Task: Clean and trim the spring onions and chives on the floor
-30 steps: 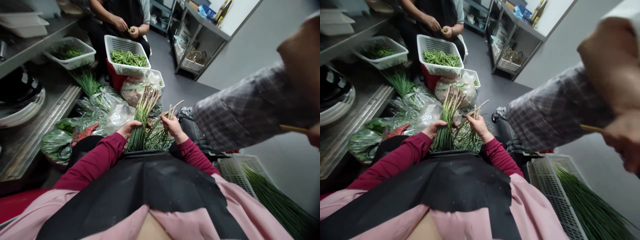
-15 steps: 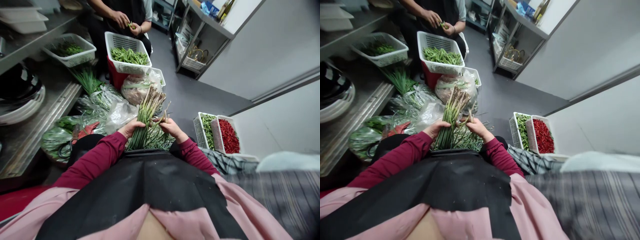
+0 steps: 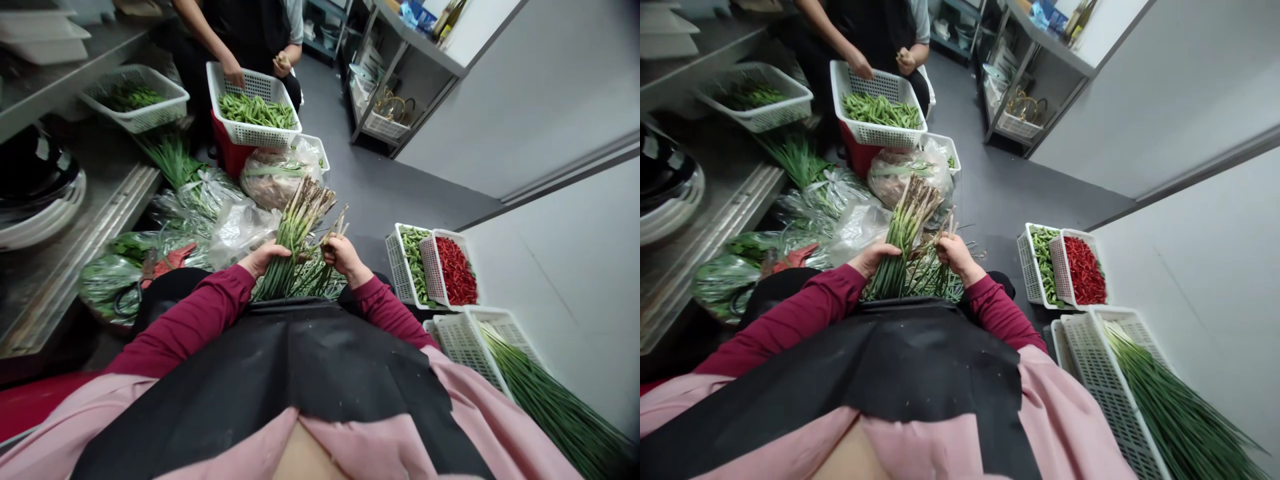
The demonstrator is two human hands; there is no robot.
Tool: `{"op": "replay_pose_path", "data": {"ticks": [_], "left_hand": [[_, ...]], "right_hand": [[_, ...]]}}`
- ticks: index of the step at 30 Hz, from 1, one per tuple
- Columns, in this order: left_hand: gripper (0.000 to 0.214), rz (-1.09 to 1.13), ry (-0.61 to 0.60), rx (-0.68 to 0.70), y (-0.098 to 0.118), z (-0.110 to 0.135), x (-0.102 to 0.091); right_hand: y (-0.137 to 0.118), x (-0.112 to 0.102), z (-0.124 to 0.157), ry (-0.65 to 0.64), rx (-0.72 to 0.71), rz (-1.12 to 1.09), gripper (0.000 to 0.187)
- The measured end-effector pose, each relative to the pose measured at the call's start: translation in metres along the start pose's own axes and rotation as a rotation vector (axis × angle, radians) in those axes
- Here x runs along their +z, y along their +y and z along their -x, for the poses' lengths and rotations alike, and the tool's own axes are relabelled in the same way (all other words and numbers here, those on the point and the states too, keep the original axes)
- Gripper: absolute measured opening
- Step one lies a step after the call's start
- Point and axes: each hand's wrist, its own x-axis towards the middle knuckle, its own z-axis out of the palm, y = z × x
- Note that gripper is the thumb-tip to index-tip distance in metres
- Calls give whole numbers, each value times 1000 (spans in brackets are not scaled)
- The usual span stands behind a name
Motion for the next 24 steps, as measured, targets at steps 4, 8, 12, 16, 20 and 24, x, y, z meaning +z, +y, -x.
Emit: {"op": "replay_pose_path", "data": {"ticks": [4,8,12,16,20,24], "left_hand": [[28,-8,-70,2,-1,2,3],[31,-60,-33,23,0,4,6],[33,-148,-13,100,-1,1,6],[35,-234,97,223,-2,-1,6],[33,-244,205,250,2,0,6],[31,-293,196,273,8,3,1]], "right_hand": [[3,-3,2,-21,-9,-65,19],[-3,-9,9,-96,-83,75,29],[-7,-1,13,68,-228,410,37],[-6,6,14,183,-307,527,35],[-7,3,14,134,-93,243,29],[-30,-20,10,239,-94,-120,24]]}}
